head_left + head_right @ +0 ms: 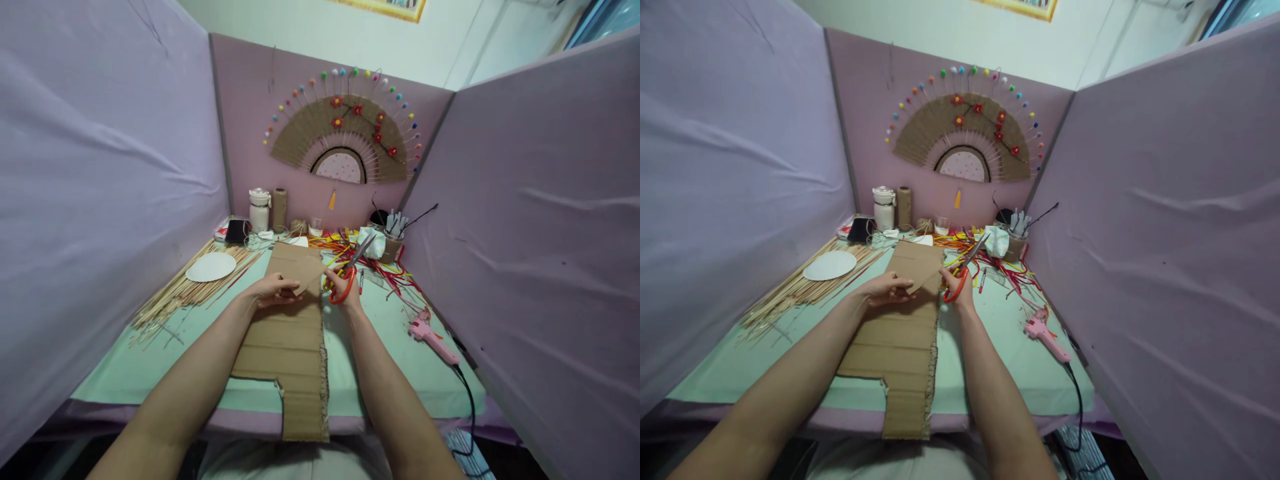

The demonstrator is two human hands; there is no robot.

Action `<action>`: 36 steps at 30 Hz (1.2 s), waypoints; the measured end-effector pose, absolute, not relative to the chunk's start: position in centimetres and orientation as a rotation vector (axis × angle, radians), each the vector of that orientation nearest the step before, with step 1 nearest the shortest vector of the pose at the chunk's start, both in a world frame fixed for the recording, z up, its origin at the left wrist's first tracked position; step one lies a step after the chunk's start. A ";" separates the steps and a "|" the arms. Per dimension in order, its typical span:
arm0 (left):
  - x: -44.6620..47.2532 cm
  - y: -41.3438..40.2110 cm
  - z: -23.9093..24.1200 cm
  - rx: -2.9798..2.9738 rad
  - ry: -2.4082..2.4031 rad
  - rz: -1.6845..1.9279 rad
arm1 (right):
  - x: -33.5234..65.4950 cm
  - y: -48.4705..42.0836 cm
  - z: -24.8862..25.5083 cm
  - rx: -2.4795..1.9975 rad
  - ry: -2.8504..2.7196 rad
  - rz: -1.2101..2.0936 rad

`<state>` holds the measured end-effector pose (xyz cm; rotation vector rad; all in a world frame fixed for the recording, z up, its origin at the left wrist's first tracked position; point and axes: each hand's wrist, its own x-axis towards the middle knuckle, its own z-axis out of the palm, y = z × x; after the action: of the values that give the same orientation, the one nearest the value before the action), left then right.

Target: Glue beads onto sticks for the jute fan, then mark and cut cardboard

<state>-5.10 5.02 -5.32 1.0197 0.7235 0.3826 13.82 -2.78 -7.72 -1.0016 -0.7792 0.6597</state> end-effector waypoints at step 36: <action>-3.3 2.0 -2.7 0.686 0.551 1.282 | 9.9 -6.9 -5.6 -1.407 -1.417 0.814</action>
<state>-3.29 2.00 -2.74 0.6861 0.5514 1.2825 9.89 -6.95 -5.55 -1.4068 -1.4174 0.8143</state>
